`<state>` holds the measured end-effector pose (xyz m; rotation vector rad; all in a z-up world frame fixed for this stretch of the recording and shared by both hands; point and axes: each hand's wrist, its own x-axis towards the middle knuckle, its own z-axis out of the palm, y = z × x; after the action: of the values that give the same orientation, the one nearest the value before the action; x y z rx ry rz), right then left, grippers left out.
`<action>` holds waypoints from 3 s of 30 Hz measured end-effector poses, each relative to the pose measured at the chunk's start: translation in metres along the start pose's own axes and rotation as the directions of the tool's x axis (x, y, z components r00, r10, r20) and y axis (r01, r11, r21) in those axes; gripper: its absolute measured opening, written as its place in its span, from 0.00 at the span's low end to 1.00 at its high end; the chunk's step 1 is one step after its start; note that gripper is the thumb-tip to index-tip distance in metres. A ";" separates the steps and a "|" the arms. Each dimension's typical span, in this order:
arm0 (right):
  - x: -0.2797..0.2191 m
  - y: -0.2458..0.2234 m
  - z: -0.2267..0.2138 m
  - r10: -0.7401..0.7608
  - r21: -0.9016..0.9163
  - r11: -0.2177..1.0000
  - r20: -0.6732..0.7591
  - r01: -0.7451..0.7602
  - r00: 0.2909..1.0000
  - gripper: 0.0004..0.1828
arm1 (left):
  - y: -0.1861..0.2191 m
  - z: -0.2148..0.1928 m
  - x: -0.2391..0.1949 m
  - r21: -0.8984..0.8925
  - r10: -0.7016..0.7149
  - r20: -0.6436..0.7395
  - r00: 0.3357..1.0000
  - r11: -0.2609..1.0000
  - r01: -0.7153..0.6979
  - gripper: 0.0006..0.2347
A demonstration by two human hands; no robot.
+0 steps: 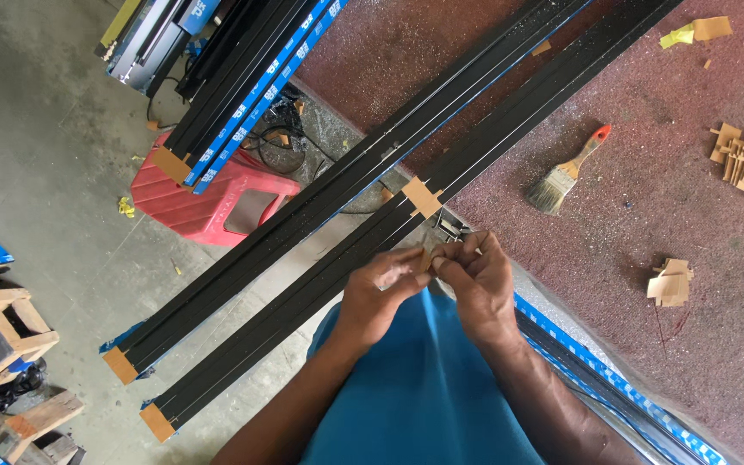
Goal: The person brushes dust off long metal bars and then wraps small cardboard pieces around the bars, securing them to protect the metal edges.
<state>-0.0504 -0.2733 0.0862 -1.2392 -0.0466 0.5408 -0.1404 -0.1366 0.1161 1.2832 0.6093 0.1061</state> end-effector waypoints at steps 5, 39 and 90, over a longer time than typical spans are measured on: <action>0.000 -0.006 0.005 0.015 0.031 0.999 0.036 -0.016 0.999 0.17 | 0.021 0.012 -0.003 -0.146 -0.147 0.046 0.988 0.977 0.152 0.21; 0.009 0.004 -0.019 0.075 -0.056 0.996 -0.020 -0.076 0.997 0.20 | 0.026 0.005 0.009 0.480 0.131 -0.117 0.985 0.875 -0.059 0.10; 0.086 -0.011 0.033 0.156 -0.228 0.947 -0.288 -0.226 0.945 0.11 | 0.010 -0.026 0.110 0.787 0.786 0.206 0.583 0.221 -0.576 0.16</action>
<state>0.0180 -0.2113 0.0856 -1.5749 0.2424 0.5441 -0.0581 -0.0671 0.0812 2.4436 0.1826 0.8563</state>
